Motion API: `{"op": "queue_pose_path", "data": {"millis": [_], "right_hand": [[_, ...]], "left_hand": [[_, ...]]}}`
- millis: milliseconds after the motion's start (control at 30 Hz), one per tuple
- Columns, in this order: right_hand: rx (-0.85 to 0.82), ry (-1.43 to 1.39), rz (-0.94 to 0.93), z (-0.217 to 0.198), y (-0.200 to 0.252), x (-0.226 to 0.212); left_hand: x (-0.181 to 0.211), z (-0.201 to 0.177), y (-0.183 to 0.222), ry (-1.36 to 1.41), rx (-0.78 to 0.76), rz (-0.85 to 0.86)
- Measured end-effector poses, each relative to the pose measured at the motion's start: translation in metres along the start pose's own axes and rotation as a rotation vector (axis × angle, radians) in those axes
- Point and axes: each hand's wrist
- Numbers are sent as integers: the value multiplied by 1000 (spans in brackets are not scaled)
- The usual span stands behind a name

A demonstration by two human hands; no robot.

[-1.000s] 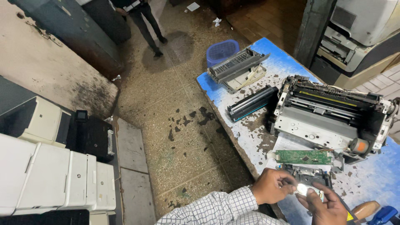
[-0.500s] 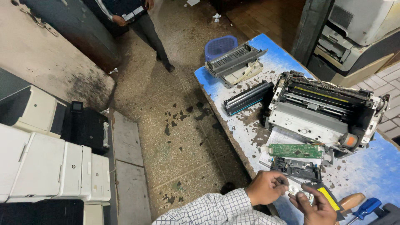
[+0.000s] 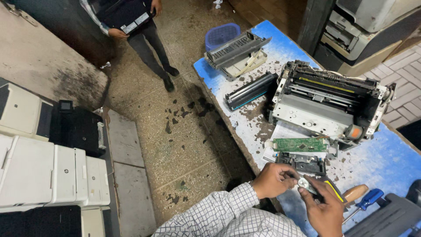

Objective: The person cleans a small gear-like component from a disassembled printer. They spray it with a liquid from a bottle and scrub it with a toothbrush. The person then wipes the component with a cloth.

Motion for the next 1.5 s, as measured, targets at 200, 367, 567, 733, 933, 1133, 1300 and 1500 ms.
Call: {"op": "queue_pose_path", "data": {"millis": [200, 367, 567, 733, 933, 1133, 1300, 1500], "right_hand": [[-122, -39, 134, 2, 5, 20], [-191, -127, 281, -3, 16, 28], [-143, -39, 341, -6, 10, 8], [17, -161, 66, -12, 1, -13], [106, -141, -60, -14, 1, -30], [137, 12, -142, -18, 2, -34], [154, 96, -201, -15, 6, -31], [178, 179, -299, -12, 7, -17]], "left_hand": [[17, -10, 7, -185, -48, 114], [21, -9, 15, -326, -123, 159], [10, -4, 11, -80, -107, 45], [7, 7, 3, 410, -22, 0], [34, 9, 3, 272, 54, 55], [67, 3, 3, -449, 90, 385], [72, -3, 2, -649, 39, 595], [64, 10, 3, -442, 169, 325]]}}
Point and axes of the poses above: each hand's wrist, its own y-axis away from the middle knuckle, its own z-axis out of the palm, x = y × z, and after that the axes turned 3 degrees about z, right-handed
